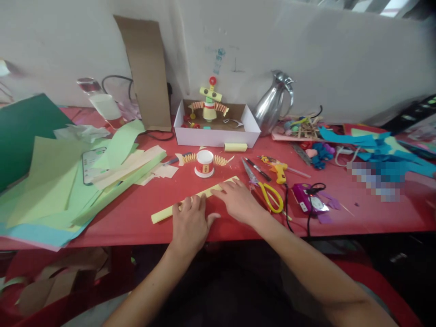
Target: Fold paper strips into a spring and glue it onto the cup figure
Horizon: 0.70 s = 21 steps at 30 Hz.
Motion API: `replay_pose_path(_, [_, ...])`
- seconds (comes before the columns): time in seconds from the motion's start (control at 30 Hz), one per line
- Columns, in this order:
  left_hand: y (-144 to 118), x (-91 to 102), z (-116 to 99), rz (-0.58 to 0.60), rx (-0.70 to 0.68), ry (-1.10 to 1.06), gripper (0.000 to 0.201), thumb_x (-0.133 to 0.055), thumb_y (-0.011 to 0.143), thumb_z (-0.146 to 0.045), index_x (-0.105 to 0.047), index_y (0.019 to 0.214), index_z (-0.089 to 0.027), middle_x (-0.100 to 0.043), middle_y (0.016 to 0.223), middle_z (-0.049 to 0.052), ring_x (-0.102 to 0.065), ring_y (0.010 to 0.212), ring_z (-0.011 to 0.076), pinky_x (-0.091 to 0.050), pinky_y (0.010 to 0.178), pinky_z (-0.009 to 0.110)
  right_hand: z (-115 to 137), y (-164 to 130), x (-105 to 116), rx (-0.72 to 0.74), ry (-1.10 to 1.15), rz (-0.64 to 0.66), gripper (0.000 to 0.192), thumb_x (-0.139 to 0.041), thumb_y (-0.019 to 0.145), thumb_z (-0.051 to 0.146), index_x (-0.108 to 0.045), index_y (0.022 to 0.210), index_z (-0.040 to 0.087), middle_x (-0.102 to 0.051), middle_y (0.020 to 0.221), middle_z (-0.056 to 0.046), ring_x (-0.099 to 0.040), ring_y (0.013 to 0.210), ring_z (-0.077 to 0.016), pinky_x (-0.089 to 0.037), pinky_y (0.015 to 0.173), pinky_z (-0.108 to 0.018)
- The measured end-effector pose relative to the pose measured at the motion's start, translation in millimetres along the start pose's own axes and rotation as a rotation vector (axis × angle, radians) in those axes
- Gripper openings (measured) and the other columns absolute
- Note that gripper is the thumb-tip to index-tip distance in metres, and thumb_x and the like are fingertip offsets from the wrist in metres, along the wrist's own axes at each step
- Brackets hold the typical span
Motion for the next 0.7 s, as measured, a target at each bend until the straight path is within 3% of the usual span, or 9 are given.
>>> replay_pose_path(0.17, [-9,-1.9,-1,-0.014,0.054,0.005,0.062,-0.038,0.095,-0.056,-0.046,0.143,-0.017,-0.059,0.125,0.016,-0.052,0.107,0.0348,-0.037,0.089,0.056,1,-4,0,-0.041,-0.007,0.032,0.047,-0.045,0.093,0.012,-0.053,0.136,0.029,-0.060,0.129,-0.008,-0.054,0.114,-0.0260,-0.026,0.107,-0.048])
replay_pose_path(0.3, [-20,0.8,7,-0.014,0.073,-0.021,0.061,-0.034,0.095,-0.056,-0.050,0.140,-0.018,-0.062,0.117,0.015,-0.054,0.104,0.0329,-0.039,0.088,0.052,-2,-6,2,-0.056,-0.052,0.034,0.044,-0.041,0.096,0.016,-0.055,0.135,0.033,-0.060,0.131,-0.006,-0.056,0.113,-0.0284,-0.026,0.104,-0.051])
replay_pose_path(0.7, [-66,1.7,49,-0.030,0.169,-0.079,0.052,-0.036,0.098,-0.048,-0.051,0.137,-0.018,-0.062,0.129,0.015,-0.056,0.115,0.0304,-0.034,0.100,0.048,-15,-9,3,0.002,-0.034,-0.034,0.032,-0.040,0.102,0.033,-0.063,0.123,0.024,-0.070,0.113,-0.008,-0.064,0.100,-0.0219,-0.024,0.108,-0.051])
Point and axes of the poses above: each hand's wrist, its own y-axis towards the middle knuckle, its own x-axis out of the back of the hand, z = x × y, the point moved 4 cm from there along y, towards the middle knuckle
